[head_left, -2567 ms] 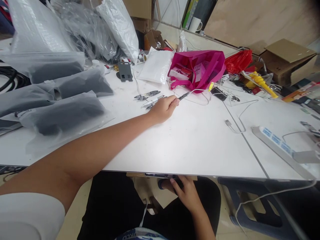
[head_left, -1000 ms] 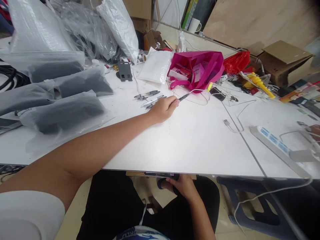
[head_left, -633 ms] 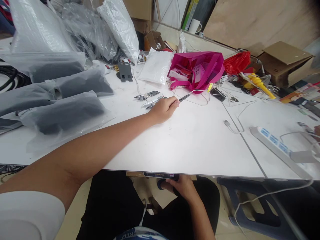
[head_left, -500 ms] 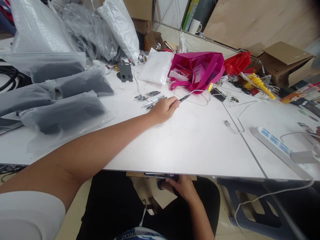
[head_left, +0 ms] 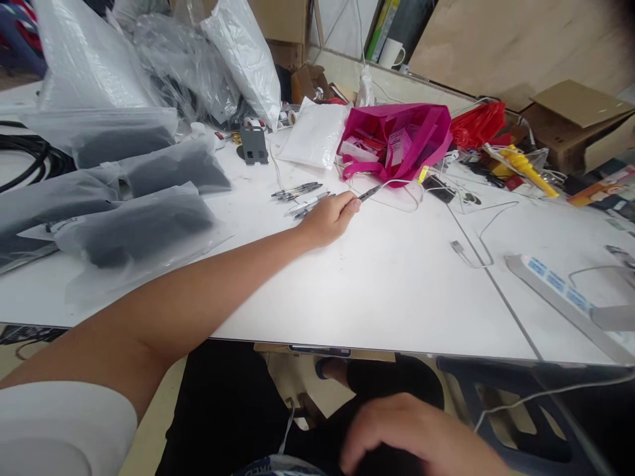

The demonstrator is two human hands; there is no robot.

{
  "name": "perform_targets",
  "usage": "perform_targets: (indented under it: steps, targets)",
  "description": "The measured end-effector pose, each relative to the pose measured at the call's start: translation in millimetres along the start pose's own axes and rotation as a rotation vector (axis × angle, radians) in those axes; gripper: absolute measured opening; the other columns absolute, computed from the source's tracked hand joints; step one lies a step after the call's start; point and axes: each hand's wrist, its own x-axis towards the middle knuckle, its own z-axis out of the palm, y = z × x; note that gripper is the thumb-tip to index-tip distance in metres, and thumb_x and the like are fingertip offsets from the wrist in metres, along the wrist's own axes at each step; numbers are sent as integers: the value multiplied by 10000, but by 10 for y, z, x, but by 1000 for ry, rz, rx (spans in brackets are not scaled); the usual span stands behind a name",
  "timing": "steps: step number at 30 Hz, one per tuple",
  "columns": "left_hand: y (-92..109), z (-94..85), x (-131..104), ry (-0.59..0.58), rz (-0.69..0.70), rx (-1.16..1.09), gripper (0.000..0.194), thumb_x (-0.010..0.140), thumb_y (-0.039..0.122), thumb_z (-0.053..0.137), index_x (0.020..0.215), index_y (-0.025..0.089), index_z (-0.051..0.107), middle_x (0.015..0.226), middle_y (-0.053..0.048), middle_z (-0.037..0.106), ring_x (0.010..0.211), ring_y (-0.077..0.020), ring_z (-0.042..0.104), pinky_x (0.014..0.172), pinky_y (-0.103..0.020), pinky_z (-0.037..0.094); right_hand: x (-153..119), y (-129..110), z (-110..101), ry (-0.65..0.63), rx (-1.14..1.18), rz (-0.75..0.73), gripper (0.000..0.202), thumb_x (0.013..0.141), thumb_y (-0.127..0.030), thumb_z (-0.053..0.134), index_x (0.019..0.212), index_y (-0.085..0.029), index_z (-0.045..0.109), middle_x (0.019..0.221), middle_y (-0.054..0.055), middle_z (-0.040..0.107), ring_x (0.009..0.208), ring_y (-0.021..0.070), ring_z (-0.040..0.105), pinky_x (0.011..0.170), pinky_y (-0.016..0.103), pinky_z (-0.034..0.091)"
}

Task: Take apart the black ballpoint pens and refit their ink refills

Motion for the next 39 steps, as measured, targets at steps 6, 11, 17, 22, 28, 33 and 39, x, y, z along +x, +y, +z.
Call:
perform_targets:
  steps: [6,11,17,22,28,33,39]
  targets:
    - [54,-30,-40,81,-28,-20,336,1106,449,371,908,221,521,739,-5,578,717,-163,563,752,-327,430,655,-552,-1540,475,-330,-51,440,911,-594,750,698,-209,741,642,46,691,565,143,607,547,287,469]
    - [166,-25,-10,98,-58,70,323,1103,438,360,906,227,506,762,-20,622,729,-173,590,740,-331,425,1729,-267,-2066,819,269,-323,350,978,-546,675,888,-212,622,622,-82,447,503,59,368,517,283,274]
    - [181,88,105,48,-45,110,338,1113,437,323,881,237,465,810,-52,698,737,-192,630,718,-346,428,1939,-50,-1846,781,528,-522,452,848,-606,802,1088,-240,690,615,-83,461,533,102,422,496,278,309]
    - [120,19,71,17,-5,99,328,1113,442,341,919,232,502,858,-65,723,762,-195,643,753,-361,457,1945,-90,-1838,843,443,-520,482,758,-670,857,809,-213,712,597,-47,536,530,95,459,488,252,375]
    - [138,13,27,8,20,-12,198,1084,353,468,952,219,533,922,-54,752,808,-172,665,782,-343,482,1948,-108,-1799,934,446,-487,562,717,-645,910,597,-204,583,523,-36,536,485,85,455,471,243,365]
    - [145,49,41,2,34,47,246,1102,349,409,920,232,526,903,-42,751,723,-160,607,752,-347,468,1940,-81,-1813,1021,330,-522,559,764,-631,888,614,-208,554,520,-39,546,495,86,468,497,240,372]
    - [106,-3,41,24,20,59,212,1099,385,410,978,238,502,867,-37,721,754,-175,627,740,-351,456,1956,-84,-1826,898,395,-561,527,750,-633,882,651,-211,581,527,-48,546,488,94,497,477,235,381]
